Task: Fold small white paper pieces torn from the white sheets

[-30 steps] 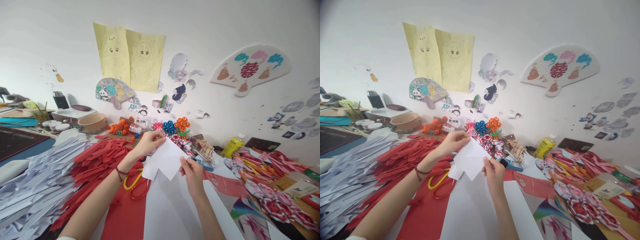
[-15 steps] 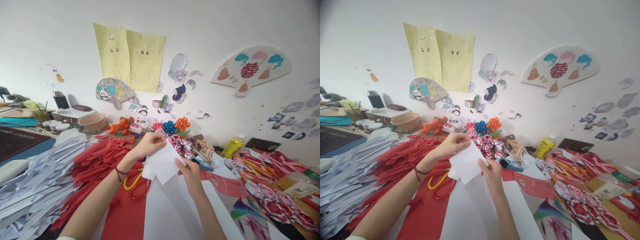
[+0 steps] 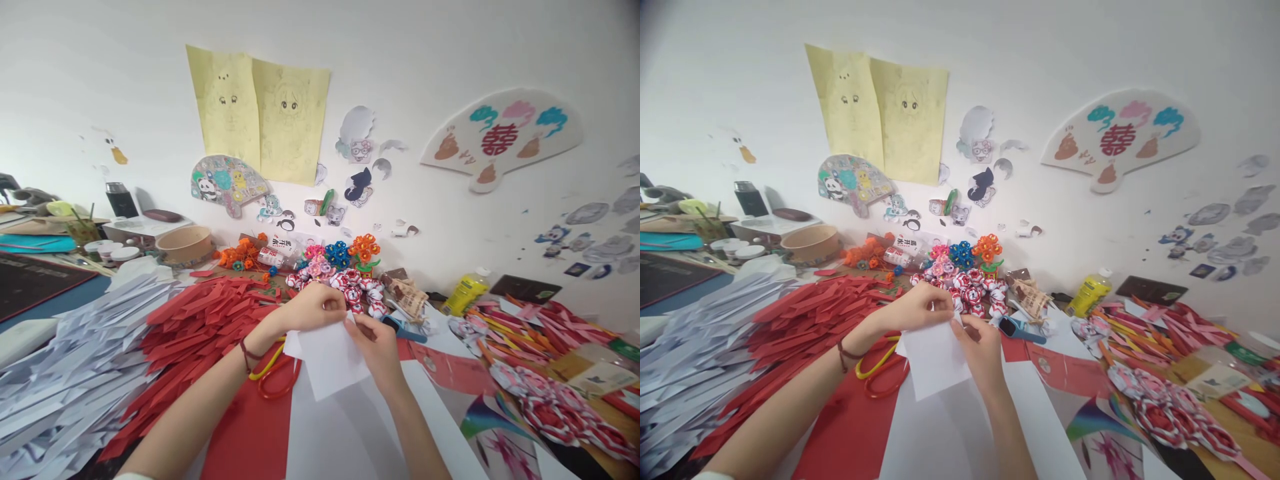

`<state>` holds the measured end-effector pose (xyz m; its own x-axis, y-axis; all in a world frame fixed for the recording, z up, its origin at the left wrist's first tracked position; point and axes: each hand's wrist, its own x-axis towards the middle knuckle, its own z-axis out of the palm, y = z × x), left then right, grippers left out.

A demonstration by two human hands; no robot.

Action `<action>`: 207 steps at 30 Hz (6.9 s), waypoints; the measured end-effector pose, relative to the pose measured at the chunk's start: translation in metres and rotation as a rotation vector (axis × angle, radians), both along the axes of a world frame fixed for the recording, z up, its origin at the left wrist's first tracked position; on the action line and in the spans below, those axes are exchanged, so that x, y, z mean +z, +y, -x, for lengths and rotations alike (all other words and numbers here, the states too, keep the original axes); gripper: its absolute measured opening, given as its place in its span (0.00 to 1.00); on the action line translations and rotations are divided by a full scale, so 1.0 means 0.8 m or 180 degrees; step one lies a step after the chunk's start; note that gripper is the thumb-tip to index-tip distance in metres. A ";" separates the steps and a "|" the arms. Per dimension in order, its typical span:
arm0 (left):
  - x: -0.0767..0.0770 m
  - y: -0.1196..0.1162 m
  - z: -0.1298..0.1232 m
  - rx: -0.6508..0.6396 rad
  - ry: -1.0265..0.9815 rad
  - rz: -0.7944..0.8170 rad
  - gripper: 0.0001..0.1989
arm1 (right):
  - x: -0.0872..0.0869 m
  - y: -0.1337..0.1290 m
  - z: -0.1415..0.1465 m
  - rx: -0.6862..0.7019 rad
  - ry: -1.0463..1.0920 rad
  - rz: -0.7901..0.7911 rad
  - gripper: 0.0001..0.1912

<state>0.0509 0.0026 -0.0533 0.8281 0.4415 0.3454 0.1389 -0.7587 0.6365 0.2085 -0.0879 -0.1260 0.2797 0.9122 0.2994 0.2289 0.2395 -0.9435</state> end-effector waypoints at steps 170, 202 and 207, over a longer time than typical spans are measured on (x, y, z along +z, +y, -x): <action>-0.006 -0.006 -0.011 0.0874 0.0202 -0.0867 0.05 | 0.003 -0.007 -0.050 -0.2430 0.0637 -0.1276 0.12; 0.006 -0.002 0.001 0.0557 0.0297 -0.0700 0.08 | 0.013 -0.003 0.005 -0.0143 0.0516 -0.0097 0.12; 0.004 0.003 0.002 0.0826 0.0250 -0.0740 0.08 | 0.012 -0.004 0.002 -0.0227 0.0535 -0.0057 0.10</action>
<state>0.0490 0.0052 -0.0500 0.7267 0.5576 0.4012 0.3876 -0.8150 0.4307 0.2068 -0.0909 -0.1162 0.3909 0.8832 0.2591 0.0853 0.2455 -0.9656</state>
